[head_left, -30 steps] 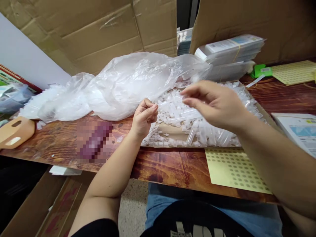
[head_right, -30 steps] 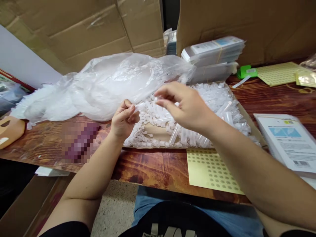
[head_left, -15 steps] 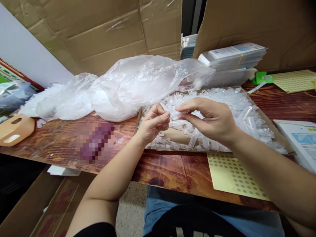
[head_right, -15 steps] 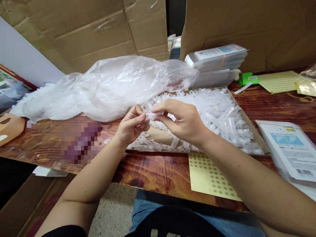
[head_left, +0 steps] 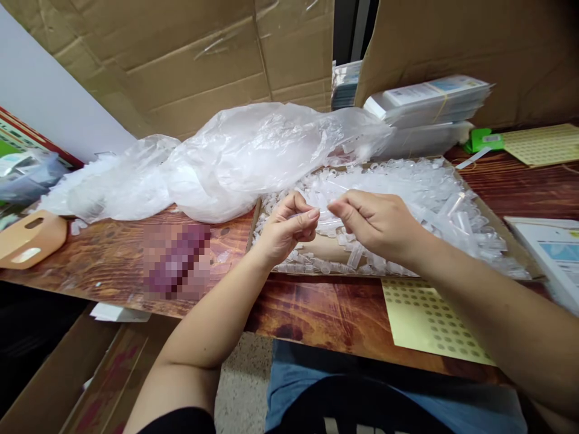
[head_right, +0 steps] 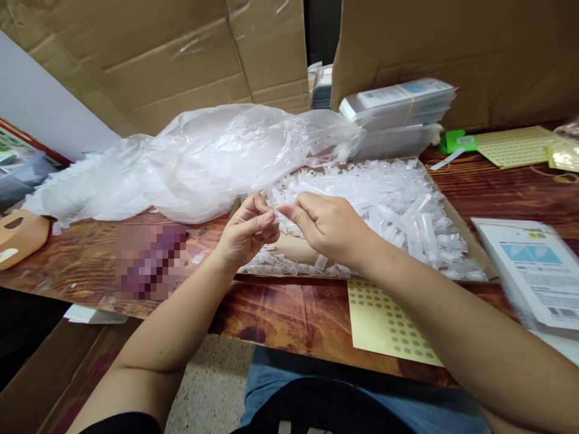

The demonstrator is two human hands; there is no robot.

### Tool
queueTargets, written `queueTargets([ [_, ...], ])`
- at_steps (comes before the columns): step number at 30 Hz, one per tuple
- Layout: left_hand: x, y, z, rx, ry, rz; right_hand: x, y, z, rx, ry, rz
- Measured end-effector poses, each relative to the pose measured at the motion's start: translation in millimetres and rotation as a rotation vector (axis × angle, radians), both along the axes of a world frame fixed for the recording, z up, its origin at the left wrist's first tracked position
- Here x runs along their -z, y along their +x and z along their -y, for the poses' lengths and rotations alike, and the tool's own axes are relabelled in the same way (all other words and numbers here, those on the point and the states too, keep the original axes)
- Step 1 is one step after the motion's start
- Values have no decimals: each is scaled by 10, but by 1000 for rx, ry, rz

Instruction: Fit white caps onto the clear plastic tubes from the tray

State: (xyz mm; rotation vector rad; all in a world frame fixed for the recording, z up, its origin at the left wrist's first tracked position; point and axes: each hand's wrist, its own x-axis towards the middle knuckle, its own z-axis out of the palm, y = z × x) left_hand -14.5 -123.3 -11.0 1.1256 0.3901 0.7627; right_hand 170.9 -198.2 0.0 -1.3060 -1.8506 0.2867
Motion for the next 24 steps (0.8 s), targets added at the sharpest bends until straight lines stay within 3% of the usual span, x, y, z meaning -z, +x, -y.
queueTargets([
  [2,-9,2,4,-6,-20,4,1,-11,2,25,-49,-30],
  [12,-49,-12,12,18,-117,-10,-5,-25,24,-9,99,24],
  [18,-45,-4,-9,61,-98,-55,-15,-38,23,-21,31,47],
  [21,-26,-37,-2,13,91,-122,-13,-73,11,-47,-24,-53],
  [24,-21,-91,26,-150,615,-260,-5,-84,-13,-100,-393,-432],
])
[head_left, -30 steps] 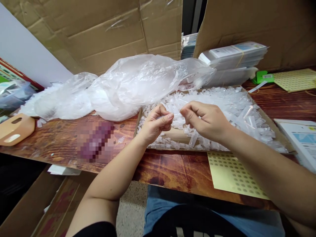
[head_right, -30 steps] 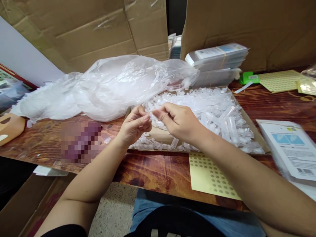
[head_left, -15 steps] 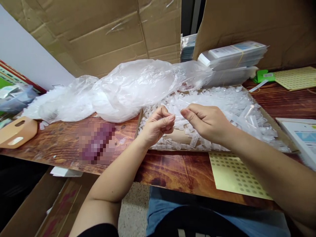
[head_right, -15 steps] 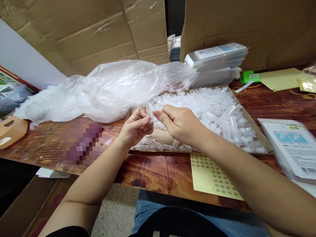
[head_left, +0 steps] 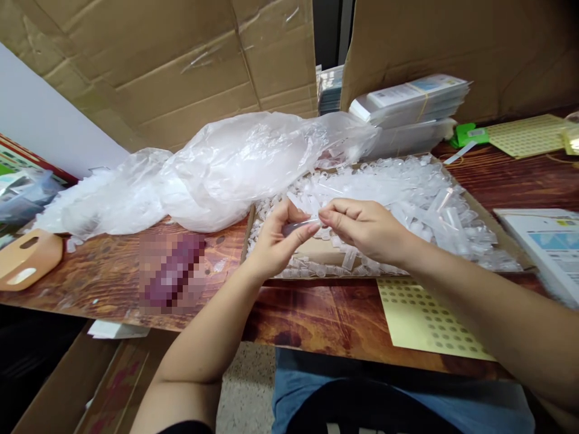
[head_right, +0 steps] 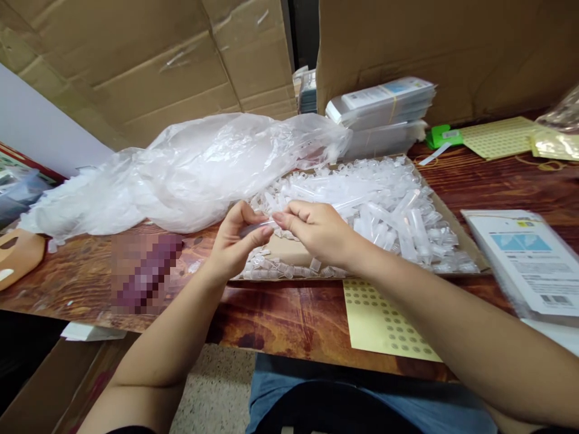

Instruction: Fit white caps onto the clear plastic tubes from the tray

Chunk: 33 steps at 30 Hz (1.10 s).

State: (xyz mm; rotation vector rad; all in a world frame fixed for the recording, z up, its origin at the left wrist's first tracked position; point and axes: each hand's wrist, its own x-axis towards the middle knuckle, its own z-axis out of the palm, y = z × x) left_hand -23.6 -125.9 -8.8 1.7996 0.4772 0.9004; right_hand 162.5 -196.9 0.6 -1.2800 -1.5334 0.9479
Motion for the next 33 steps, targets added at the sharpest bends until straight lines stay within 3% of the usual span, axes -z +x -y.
queueTargets([
  [2,-6,-24,29,-60,423,-58,-8,24,-12,-110,-275,-262],
  [4,-9,-28,58,-56,736,-62,-40,64,-12,-196,-439,-387],
  [6,-6,-22,78,-42,924,-46,-99,111,2,-230,-497,-383],
  [8,2,-24,71,-36,1006,-35,-177,167,23,-254,-488,-275],
  [11,7,-73,-20,-55,897,-145,-285,322,39,-144,-307,79],
  [15,21,-189,-293,-156,627,-550,-279,789,-28,377,-21,549],
  [16,31,-212,-368,-209,608,-657,-238,954,-64,428,-3,612],
  [17,45,-229,-438,-261,594,-750,-181,1128,-106,448,19,657],
  [19,79,-243,-542,-310,555,-856,-38,1469,-202,309,125,745],
  [21,117,-235,-590,-299,522,-859,105,1731,-292,199,211,813],
  [23,155,-216,-589,-266,535,-817,197,1847,-347,204,256,867],
  [25,187,-196,-562,-232,585,-785,201,1792,-346,286,313,908],
  [28,190,-165,-526,-188,644,-779,62,1449,-258,341,438,892],
  [33,49,-37,-552,-207,624,-937,-140,708,-198,29,441,828],
])
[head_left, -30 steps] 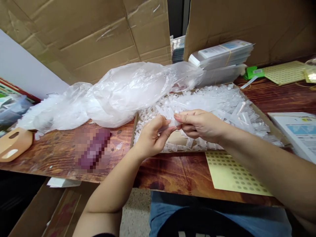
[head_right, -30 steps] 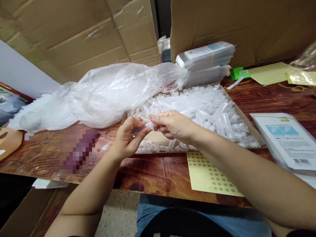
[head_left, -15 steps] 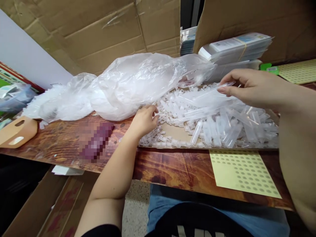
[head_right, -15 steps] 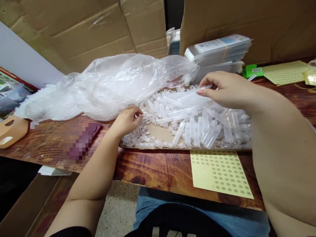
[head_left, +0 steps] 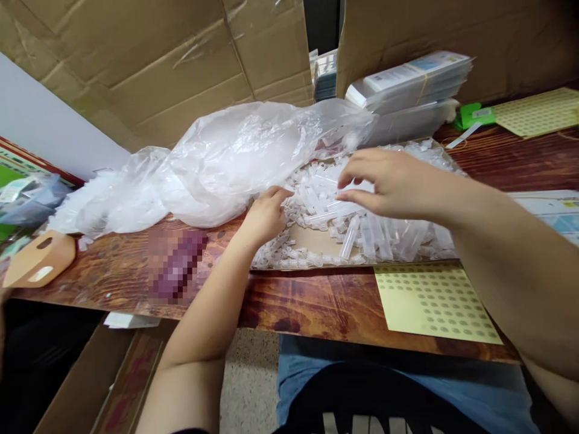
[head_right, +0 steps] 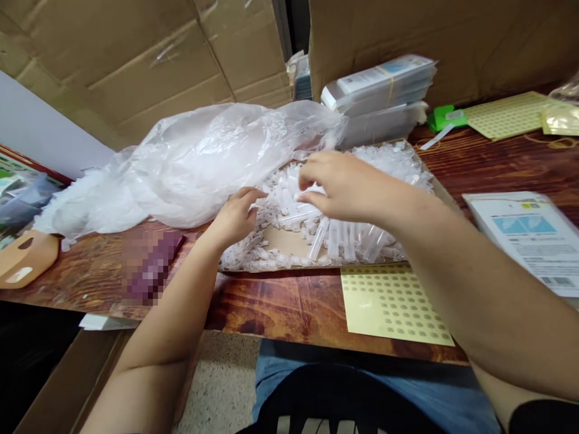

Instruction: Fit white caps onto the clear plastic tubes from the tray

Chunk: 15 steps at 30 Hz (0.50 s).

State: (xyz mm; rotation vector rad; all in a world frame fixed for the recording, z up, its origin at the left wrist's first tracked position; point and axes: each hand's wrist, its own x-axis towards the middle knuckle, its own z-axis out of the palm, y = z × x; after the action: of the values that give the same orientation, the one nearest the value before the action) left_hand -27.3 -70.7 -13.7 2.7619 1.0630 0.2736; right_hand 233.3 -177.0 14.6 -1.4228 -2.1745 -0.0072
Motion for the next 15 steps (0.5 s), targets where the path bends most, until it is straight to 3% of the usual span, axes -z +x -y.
queueTargets([
  [2,-59,92,-50,5,19,-73,16,-238,-76,-79,-110,34],
  [7,-130,328,-236,156,121,-321,128,-758,-314,-156,-288,165],
  [11,-159,379,-318,158,192,-421,190,-1054,-348,-193,-246,219],
  [15,-161,248,-344,85,168,-387,241,-1181,-388,-199,-263,245],
])
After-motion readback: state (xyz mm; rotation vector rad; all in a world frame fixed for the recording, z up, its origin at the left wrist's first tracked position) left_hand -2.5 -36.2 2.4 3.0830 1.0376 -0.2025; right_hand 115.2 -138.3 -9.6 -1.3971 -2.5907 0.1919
